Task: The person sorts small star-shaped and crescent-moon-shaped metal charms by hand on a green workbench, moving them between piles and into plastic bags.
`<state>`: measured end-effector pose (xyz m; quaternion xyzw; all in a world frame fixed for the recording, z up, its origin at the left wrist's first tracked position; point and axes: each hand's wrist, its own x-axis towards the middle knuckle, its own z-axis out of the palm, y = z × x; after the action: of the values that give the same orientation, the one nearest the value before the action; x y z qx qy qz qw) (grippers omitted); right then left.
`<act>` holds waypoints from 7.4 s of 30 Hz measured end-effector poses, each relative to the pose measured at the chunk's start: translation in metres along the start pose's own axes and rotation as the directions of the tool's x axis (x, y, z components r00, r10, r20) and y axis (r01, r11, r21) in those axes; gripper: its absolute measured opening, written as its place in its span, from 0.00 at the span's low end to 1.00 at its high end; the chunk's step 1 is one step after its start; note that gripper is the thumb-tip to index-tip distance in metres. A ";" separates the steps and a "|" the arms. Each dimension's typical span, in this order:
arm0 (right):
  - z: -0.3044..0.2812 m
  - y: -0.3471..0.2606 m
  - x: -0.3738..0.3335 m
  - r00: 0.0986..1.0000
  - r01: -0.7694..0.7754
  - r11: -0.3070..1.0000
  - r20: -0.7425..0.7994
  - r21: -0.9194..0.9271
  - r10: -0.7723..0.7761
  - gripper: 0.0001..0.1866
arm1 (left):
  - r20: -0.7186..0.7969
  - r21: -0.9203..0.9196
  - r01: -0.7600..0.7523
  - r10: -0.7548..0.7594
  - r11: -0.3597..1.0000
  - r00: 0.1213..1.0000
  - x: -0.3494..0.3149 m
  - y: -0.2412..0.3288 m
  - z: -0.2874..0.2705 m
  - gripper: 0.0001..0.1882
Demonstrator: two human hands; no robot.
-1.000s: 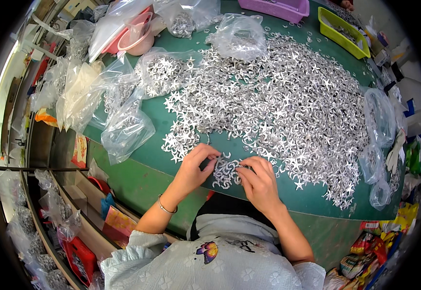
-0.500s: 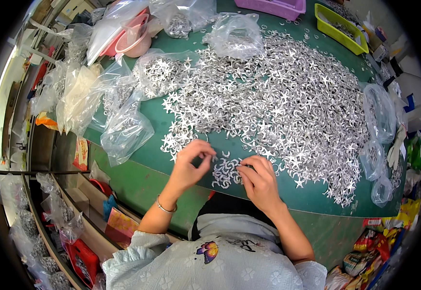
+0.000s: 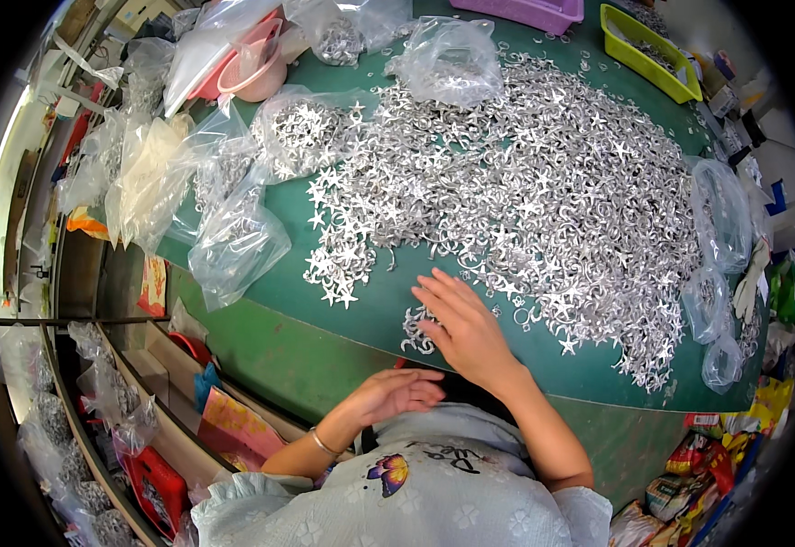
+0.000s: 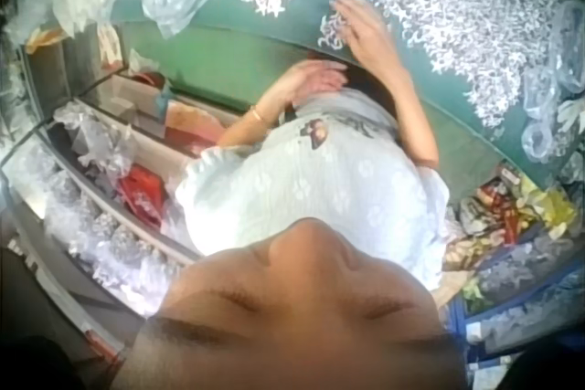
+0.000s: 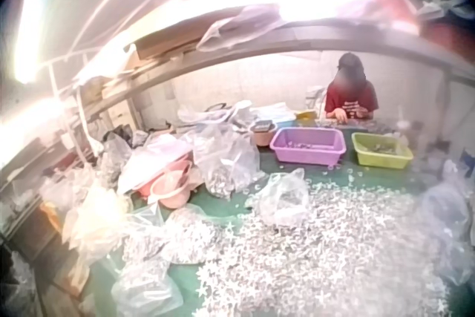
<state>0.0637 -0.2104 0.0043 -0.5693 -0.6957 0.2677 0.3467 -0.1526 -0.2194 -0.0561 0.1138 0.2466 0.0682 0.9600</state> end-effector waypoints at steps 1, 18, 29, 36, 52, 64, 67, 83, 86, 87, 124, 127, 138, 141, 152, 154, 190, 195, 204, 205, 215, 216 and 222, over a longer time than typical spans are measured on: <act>0.002 0.002 0.000 0.998 0.031 0.997 0.053 -0.070 -0.027 0.26 | -0.059 -0.033 0.069 -0.070 0.997 0.996 0.009 -0.004 0.003 0.29; -0.006 -0.028 -0.045 0.914 0.161 0.930 0.305 0.329 -0.266 0.21 | 0.307 -0.623 0.216 -0.019 0.752 0.951 0.053 -0.013 -0.055 0.24; 0.002 -0.008 -0.048 0.975 0.033 0.789 -0.193 0.613 0.109 0.21 | -0.398 -0.399 0.011 -0.184 0.917 0.899 -0.012 0.006 0.010 0.17; 0.009 0.001 -0.050 0.963 0.026 0.794 -0.230 0.607 0.144 0.24 | -0.303 -0.467 -0.779 0.753 0.418 0.585 -0.132 0.149 0.061 0.16; 0.013 0.006 -0.048 0.967 -0.026 0.821 -0.194 0.571 0.166 0.17 | -0.296 0.594 -0.798 0.949 0.097 -0.105 -0.127 0.296 0.004 0.28; -0.006 -0.015 0.061 0.996 0.068 0.995 -0.056 0.076 -0.064 0.25 | 0.189 0.945 0.211 0.945 -0.249 0.265 -0.020 0.101 0.033 0.27; 0.021 -0.016 0.089 0.974 0.226 0.953 0.064 -0.201 -0.218 0.33 | 0.123 0.896 0.367 0.933 -0.251 0.339 -0.008 0.102 0.021 0.35; -0.028 0.016 0.026 0.972 0.235 0.890 0.099 -0.390 -0.214 0.16 | 0.435 0.899 -0.236 0.808 -0.368 0.397 0.063 0.049 0.050 0.31; -0.038 0.026 0.012 0.965 0.234 0.861 0.004 -0.452 -0.260 0.13 | 0.373 0.898 -0.395 0.814 -0.195 0.446 0.063 0.059 0.061 0.29; -0.041 0.028 0.011 0.963 0.203 0.886 -0.078 -0.416 -0.257 0.12 | 0.344 0.906 -0.379 0.849 -0.188 0.401 0.064 0.065 0.063 0.27; -0.025 0.003 -0.028 0.985 0.028 0.945 -0.153 -0.327 -0.082 0.11 | 0.315 0.916 0.107 0.859 -0.386 0.404 0.019 0.071 0.053 0.15; -0.018 -0.001 -0.024 0.992 0.044 0.938 -0.096 -0.345 -0.082 0.12 | 0.329 0.895 0.147 0.847 -0.421 0.417 0.025 0.071 0.055 0.15; -0.016 -0.001 -0.030 0.988 -0.091 0.911 -0.154 -0.403 0.031 0.20 | 0.429 0.848 0.061 0.751 -0.526 0.502 0.036 0.061 0.061 0.16; -0.014 -0.005 -0.023 0.996 -0.090 0.856 -0.065 -0.509 0.067 0.25 | 0.406 0.858 0.066 0.750 -0.510 0.522 0.032 0.061 0.058 0.17; -0.021 -0.010 -0.035 0.994 -0.069 0.856 0.036 -0.512 0.102 0.30 | 0.387 0.889 0.074 0.828 -0.452 0.406 0.030 0.064 0.058 0.11; -0.021 -0.016 -0.038 0.989 -0.036 0.883 0.109 -0.468 0.098 0.31 | 0.384 0.889 0.097 0.845 -0.447 0.372 0.031 0.066 0.049 0.11; -0.012 0.004 -0.016 0.983 -0.098 0.885 -0.184 -0.455 0.014 0.19 | 0.369 0.899 -0.018 0.737 -0.437 0.566 0.027 0.049 0.068 0.17; -0.018 -0.009 -0.028 0.992 -0.086 0.914 -0.117 -0.397 0.042 0.14 | 0.378 0.893 -0.018 0.728 -0.450 0.572 0.034 0.048 0.068 0.13; -0.008 -0.008 -0.030 0.989 -0.061 0.943 -0.145 -0.327 0.013 0.12 | 0.369 0.917 -0.046 0.799 -0.396 0.476 0.028 0.045 0.063 0.11; -0.006 -0.008 -0.029 0.990 -0.064 0.943 -0.137 -0.325 0.020 0.11 | 0.358 0.921 -0.033 0.807 -0.389 0.470 0.028 0.045 0.062 0.11; -0.007 0.004 -0.032 0.967 -0.114 0.910 -0.254 -0.398 0.010 0.09 | 0.323 0.931 0.004 0.832 -0.364 0.450 0.027 0.056 0.065 0.14; -0.008 0.005 -0.033 0.962 -0.128 0.908 -0.273 -0.399 0.015 0.09 | 0.333 0.924 0.035 0.847 -0.381 0.415 0.030 0.060 0.064 0.15; -0.007 0.014 -0.023 0.950 -0.124 0.881 -0.310 -0.456 -0.027 0.08 | 0.272 0.928 0.178 0.921 -0.328 0.279 0.031 0.081 0.064 0.15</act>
<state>0.0802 -0.2304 -0.0068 -0.6882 -0.6625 0.0077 0.2956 -0.1004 -0.1472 0.0041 0.7850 0.4850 0.3335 0.1930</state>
